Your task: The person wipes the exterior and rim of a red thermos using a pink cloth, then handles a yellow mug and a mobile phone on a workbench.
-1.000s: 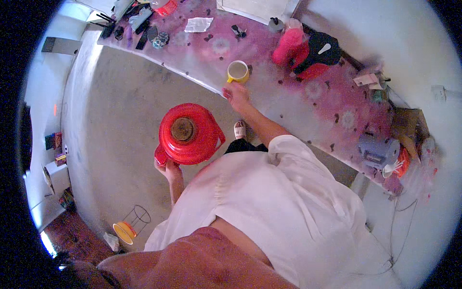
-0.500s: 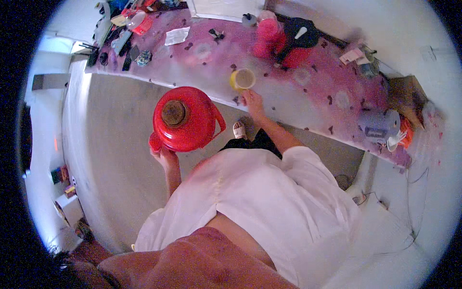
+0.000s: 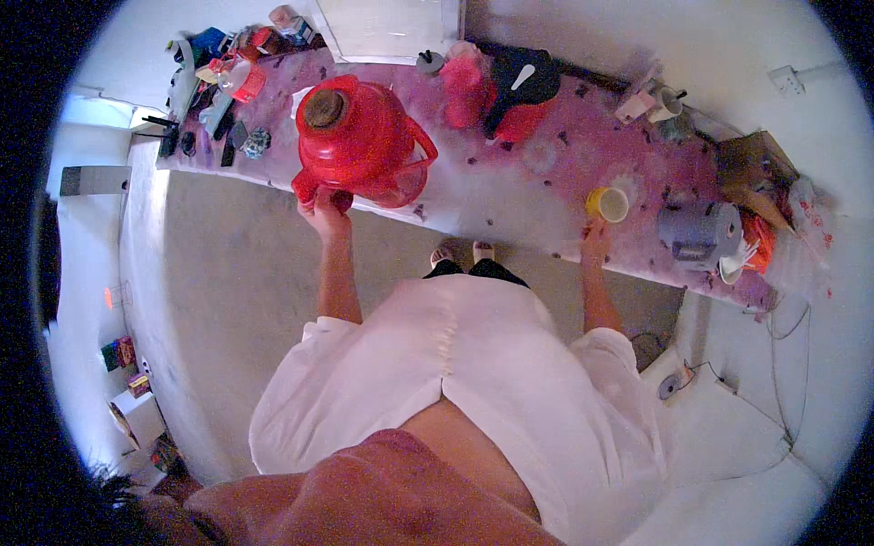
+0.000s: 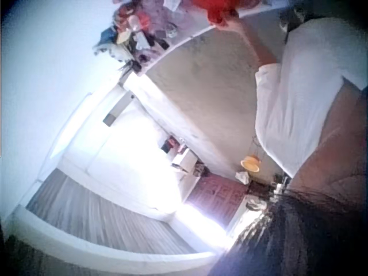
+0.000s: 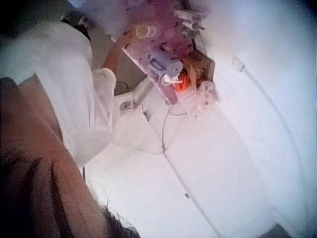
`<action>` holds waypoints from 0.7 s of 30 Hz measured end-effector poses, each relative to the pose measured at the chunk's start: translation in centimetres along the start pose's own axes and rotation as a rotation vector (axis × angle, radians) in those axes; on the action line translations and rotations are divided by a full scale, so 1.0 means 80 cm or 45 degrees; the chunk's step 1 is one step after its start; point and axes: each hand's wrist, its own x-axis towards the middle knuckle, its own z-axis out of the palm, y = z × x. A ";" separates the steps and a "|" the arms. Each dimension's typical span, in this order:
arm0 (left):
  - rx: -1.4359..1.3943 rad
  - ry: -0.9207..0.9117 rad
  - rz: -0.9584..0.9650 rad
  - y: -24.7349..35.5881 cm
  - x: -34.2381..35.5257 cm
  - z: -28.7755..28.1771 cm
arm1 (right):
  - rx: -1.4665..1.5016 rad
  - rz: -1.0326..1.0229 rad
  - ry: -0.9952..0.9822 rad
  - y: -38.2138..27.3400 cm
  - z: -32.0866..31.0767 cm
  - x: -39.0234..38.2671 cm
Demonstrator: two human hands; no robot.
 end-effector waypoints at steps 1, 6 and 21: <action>0.001 0.006 0.037 -0.011 0.005 0.007 | -0.054 0.011 0.028 0.005 -0.009 0.003; -0.023 -0.005 0.011 -0.052 0.016 0.016 | -0.105 -0.024 0.067 0.025 -0.037 0.022; 0.023 0.034 0.014 -0.075 0.029 -0.008 | -0.251 0.099 -0.124 -0.073 -0.009 -0.038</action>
